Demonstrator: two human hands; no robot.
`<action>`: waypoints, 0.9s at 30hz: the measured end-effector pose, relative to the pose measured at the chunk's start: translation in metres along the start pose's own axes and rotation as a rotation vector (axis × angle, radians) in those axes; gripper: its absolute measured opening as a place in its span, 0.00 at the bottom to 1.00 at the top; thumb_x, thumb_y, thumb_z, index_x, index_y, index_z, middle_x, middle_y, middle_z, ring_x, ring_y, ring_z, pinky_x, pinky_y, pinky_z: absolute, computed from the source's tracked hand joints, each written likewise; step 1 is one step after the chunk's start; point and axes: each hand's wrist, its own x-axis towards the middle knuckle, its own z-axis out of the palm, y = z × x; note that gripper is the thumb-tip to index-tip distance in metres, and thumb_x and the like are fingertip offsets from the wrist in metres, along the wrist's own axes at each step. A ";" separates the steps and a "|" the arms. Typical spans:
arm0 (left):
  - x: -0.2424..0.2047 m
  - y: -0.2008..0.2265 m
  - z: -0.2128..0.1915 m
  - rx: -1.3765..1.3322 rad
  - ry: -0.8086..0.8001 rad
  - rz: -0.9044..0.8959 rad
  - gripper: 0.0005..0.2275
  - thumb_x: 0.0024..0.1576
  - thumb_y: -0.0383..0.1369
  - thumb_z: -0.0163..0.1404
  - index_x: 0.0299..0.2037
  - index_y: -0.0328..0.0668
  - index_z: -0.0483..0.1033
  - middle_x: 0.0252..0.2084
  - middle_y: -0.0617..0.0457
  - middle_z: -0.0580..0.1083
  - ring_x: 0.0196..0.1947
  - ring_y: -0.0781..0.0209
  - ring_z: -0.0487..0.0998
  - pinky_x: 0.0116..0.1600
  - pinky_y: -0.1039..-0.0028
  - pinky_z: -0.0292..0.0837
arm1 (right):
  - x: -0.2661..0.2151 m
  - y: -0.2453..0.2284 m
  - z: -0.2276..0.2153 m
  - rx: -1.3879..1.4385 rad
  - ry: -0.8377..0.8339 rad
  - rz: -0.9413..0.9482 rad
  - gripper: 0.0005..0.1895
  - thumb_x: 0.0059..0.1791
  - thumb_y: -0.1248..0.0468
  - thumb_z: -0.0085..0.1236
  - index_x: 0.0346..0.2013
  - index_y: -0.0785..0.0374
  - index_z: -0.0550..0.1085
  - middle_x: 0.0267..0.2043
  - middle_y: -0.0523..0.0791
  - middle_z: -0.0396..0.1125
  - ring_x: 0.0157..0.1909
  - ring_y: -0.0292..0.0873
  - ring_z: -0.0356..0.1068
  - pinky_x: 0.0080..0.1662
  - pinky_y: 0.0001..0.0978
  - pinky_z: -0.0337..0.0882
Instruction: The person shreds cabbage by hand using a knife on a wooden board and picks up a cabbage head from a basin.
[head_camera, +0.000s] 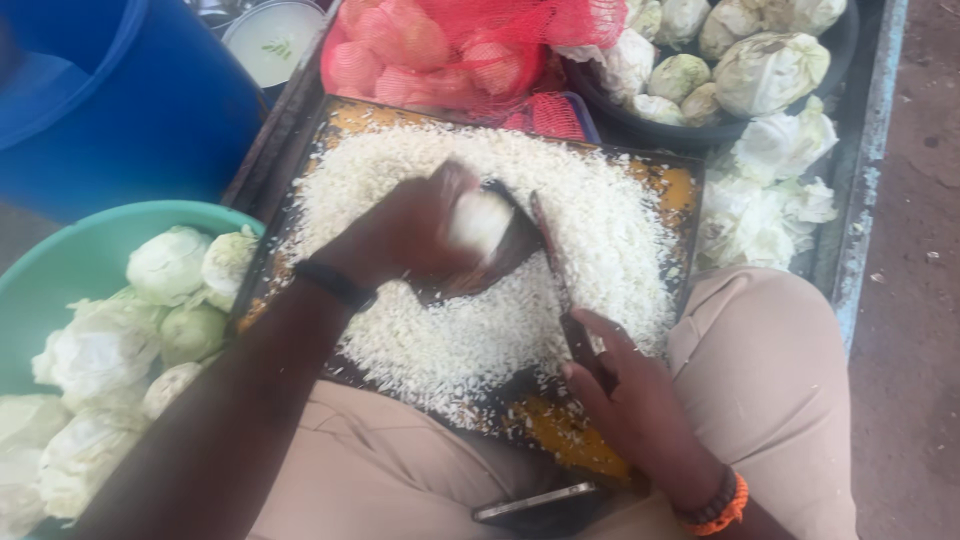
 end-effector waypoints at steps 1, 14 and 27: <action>-0.018 -0.002 -0.003 -0.020 -0.055 -0.089 0.26 0.43 0.40 0.64 0.50 0.34 0.73 0.36 0.37 0.79 0.40 0.43 0.83 0.46 0.62 0.76 | -0.001 -0.003 -0.001 -0.015 -0.011 0.035 0.37 0.44 0.58 0.64 0.69 0.45 0.66 0.24 0.52 0.75 0.24 0.49 0.75 0.34 0.40 0.73; -0.057 0.000 0.024 0.239 0.249 -0.132 0.18 0.48 0.37 0.63 0.47 0.42 0.77 0.37 0.43 0.75 0.41 0.42 0.77 0.49 0.56 0.72 | 0.007 -0.004 0.005 -0.178 -0.203 -0.064 0.39 0.46 0.53 0.66 0.72 0.41 0.64 0.23 0.54 0.71 0.23 0.51 0.68 0.34 0.41 0.71; -0.038 0.000 0.030 0.453 0.239 -0.021 0.02 0.55 0.28 0.51 0.34 0.40 0.77 0.30 0.40 0.75 0.36 0.39 0.77 0.43 0.52 0.72 | 0.011 -0.015 0.002 -0.104 -0.104 -0.228 0.28 0.46 0.58 0.62 0.62 0.47 0.72 0.41 0.54 0.77 0.33 0.55 0.78 0.38 0.39 0.75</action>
